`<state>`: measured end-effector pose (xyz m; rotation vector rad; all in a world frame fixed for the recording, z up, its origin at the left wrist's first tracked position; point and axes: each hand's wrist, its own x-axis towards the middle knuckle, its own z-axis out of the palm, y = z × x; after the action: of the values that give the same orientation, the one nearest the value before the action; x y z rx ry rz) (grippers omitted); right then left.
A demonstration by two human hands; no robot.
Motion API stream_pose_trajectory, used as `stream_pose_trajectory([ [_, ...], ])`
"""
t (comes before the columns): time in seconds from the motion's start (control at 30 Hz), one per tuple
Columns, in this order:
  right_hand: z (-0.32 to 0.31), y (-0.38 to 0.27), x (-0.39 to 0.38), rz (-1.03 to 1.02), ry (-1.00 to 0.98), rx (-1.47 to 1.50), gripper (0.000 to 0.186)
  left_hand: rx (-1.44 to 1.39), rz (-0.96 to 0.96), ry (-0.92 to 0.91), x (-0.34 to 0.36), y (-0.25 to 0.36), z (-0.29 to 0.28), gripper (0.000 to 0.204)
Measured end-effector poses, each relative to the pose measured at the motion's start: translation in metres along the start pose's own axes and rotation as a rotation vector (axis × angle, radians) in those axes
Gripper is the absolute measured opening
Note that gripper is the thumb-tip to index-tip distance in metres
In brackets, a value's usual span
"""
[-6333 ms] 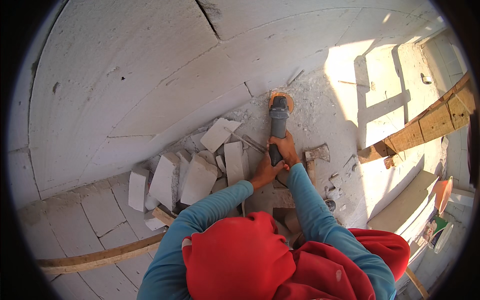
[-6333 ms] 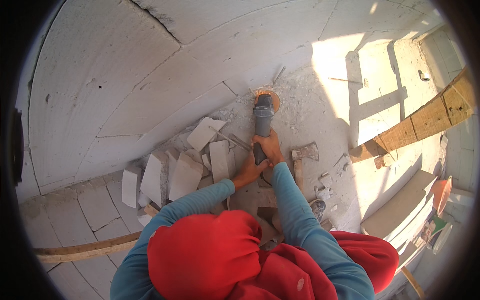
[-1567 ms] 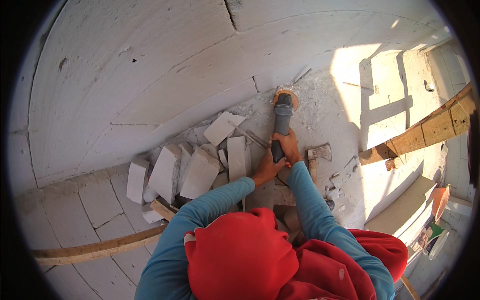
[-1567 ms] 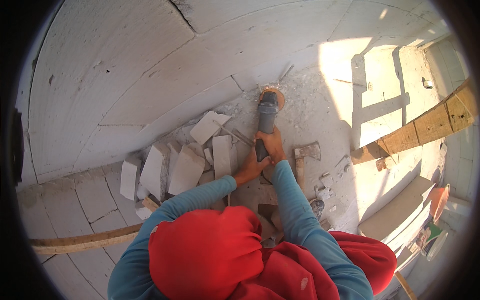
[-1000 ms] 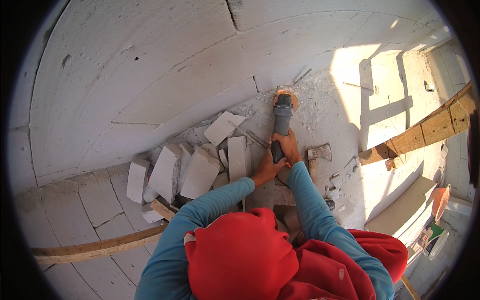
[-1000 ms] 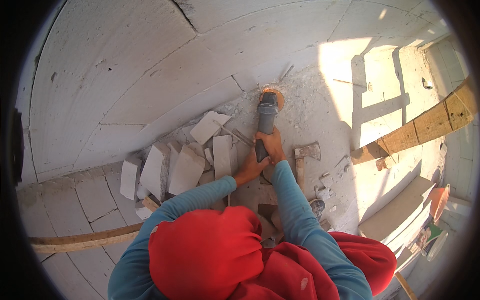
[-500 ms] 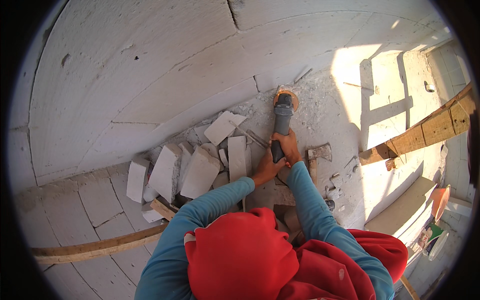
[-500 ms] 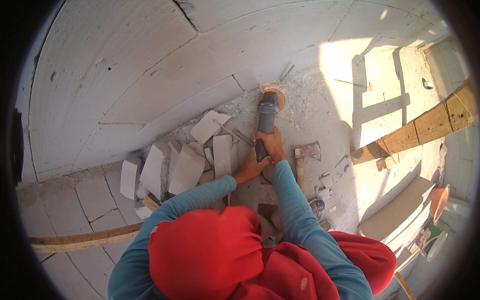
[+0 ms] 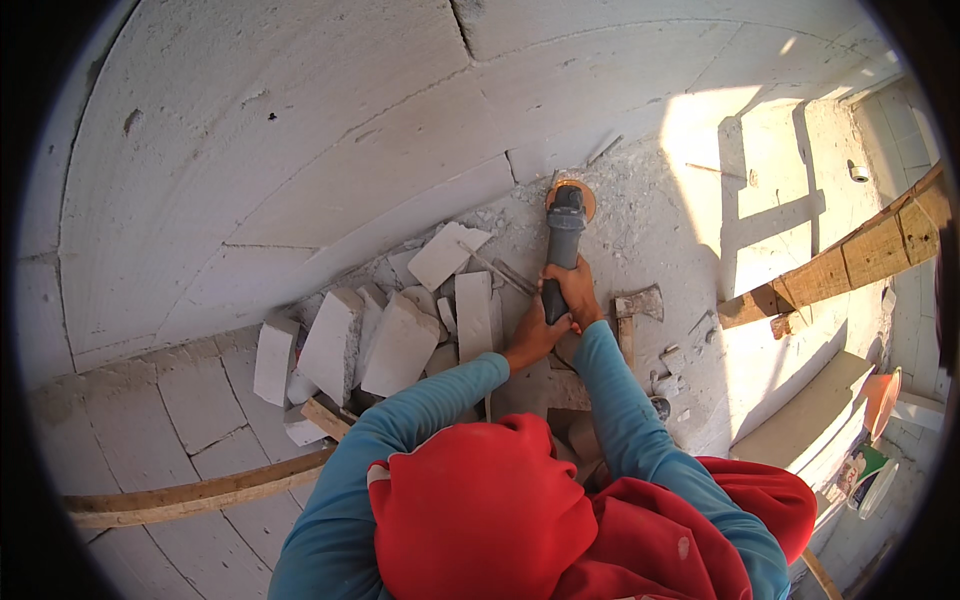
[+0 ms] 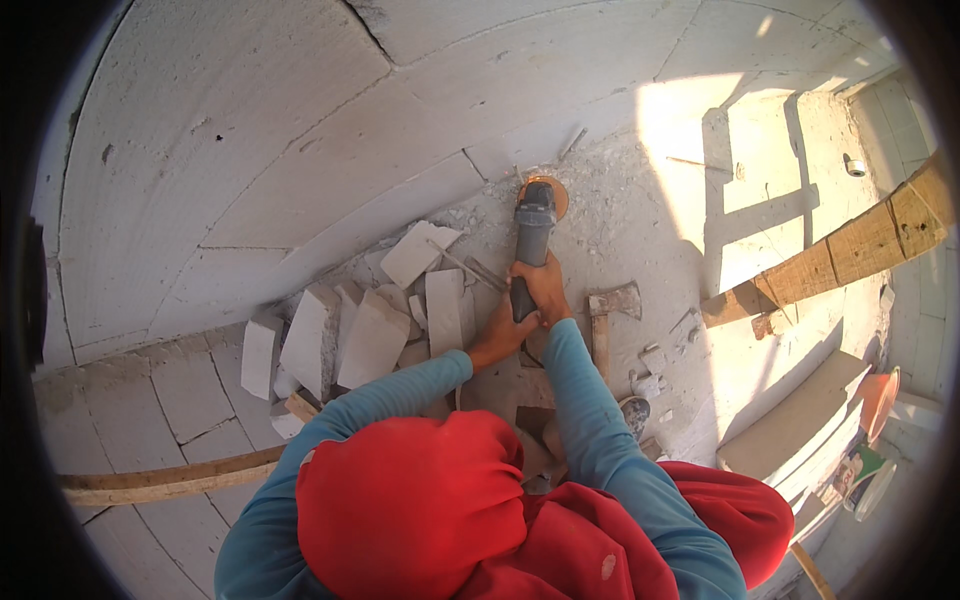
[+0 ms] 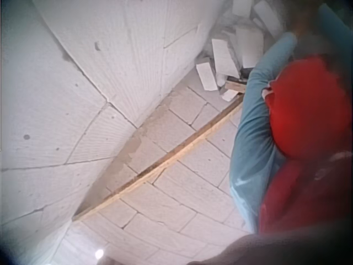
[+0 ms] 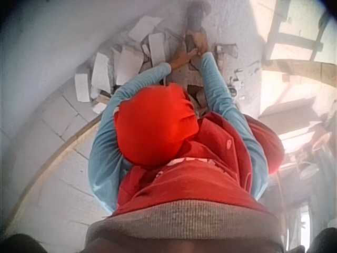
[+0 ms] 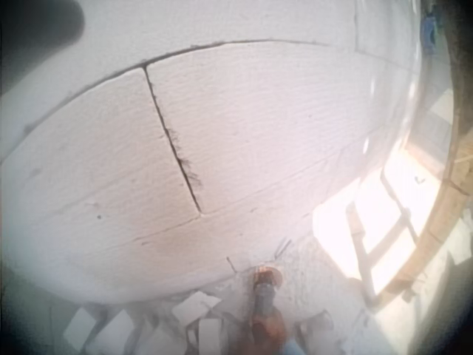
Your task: The person uses an axe to chip away at a concrete block wall and then smooths the area using an angle grinder.
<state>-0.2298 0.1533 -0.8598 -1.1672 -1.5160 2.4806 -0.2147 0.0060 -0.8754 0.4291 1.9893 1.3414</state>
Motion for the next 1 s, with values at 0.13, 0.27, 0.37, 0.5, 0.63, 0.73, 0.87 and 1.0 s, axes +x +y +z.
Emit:
stream_pose_trajectory([
  [0.13,-0.002,0.001,0.003,-0.009,-0.007,-0.031,0.035,0.03,-0.023,-0.002,0.0,0.001,0.001,0.077],
  [0.27,0.0,-0.002,-0.001,0.001,0.005,-0.037,0.034,0.018,-0.074,-0.046,-0.001,0.01,-0.004,0.08],
  [0.37,0.0,-0.007,-0.004,0.026,0.002,-0.03,0.032,0.0,-0.094,-0.07,0.001,0.01,-0.004,0.08],
  [0.5,0.003,-0.007,-0.005,0.026,0.009,-0.023,0.033,-0.013,-0.087,-0.055,0.0,0.008,-0.004,0.079],
  [0.63,-0.001,-0.006,-0.002,0.033,0.002,-0.023,0.033,-0.043,-0.093,-0.068,-0.001,0.017,-0.006,0.079],
  [0.73,-0.004,0.0,0.004,0.017,-0.008,-0.04,0.033,-0.041,-0.054,-0.037,-0.001,0.017,-0.003,0.079],
  [0.87,0.0,0.0,0.001,0.006,-0.01,-0.05,0.032,-0.03,-0.053,-0.009,-0.005,0.016,-0.003,0.082],
  [1.0,-0.001,-0.001,0.004,0.019,0.018,-0.052,0.031,-0.057,-0.075,-0.035,-0.001,0.02,-0.004,0.092],
])
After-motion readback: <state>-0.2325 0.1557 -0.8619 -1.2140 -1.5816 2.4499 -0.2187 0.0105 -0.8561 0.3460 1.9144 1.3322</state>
